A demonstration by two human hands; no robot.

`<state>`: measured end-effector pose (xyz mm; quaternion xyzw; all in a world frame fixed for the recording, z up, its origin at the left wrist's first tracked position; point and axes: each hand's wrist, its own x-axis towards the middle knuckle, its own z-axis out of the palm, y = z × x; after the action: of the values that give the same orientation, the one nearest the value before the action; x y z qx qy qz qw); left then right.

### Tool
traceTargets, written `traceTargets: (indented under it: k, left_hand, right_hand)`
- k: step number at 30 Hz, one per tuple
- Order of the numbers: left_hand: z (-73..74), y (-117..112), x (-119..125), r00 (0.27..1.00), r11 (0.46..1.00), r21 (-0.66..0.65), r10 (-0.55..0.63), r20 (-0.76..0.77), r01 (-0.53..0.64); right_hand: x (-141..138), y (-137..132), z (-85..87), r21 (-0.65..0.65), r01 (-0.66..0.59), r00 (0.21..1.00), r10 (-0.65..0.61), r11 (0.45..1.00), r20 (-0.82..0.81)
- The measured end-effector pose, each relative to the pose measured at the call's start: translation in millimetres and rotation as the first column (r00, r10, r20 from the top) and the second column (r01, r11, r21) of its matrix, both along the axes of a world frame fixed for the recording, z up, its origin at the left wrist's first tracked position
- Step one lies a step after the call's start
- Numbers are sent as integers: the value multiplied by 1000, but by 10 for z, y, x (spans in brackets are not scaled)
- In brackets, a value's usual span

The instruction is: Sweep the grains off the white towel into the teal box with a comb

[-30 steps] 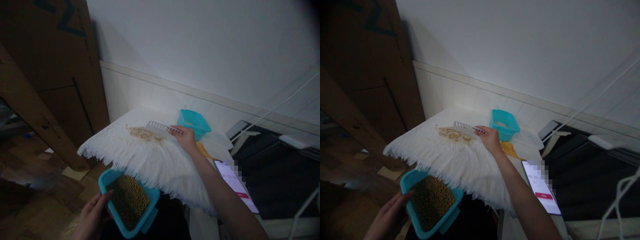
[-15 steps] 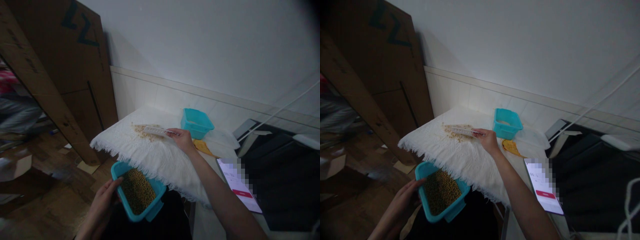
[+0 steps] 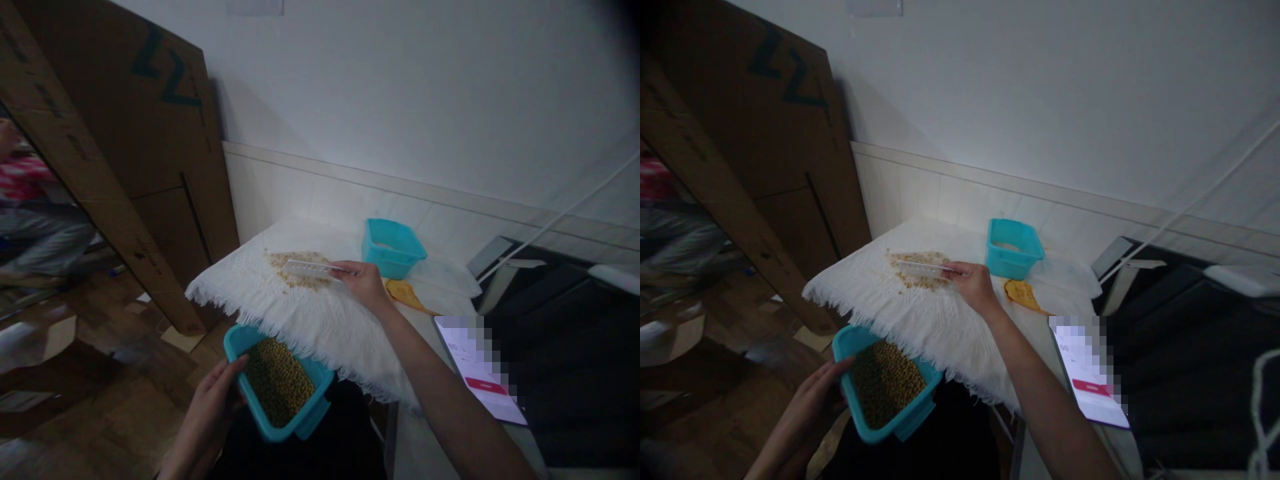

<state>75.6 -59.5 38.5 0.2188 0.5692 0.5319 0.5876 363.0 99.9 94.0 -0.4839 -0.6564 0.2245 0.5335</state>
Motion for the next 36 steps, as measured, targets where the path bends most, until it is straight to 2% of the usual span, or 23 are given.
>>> traceTargets:
  k: [5,21,26,31,34,36]
  left_hand:
    - [-72,10,-20,999,1000,-3,9,32,-9]
    - [55,-14,-18,999,1000,-18,8,40,-8]
    - [14,9,-38,1000,1000,-6,10,29,-10]
    - [28,5,-76,999,1000,11,-8,41,8]
    - [46,2,-97,998,998,1,-59,31,59]
    - [30,6,-100,999,999,2,-41,31,41]
  right_hand:
    - [-13,-49,28,-16,-6,1000,6,1000,28]
    - [-7,-160,116,-24,-35,997,37,999,74]
    - [-150,-65,65,9,-19,1000,19,1000,15]
    - [-349,99,69,-4,-43,997,43,999,63]
    - [-359,120,85,-21,-37,995,39,999,87]
    - [-317,95,92,-18,-49,995,50,999,92]
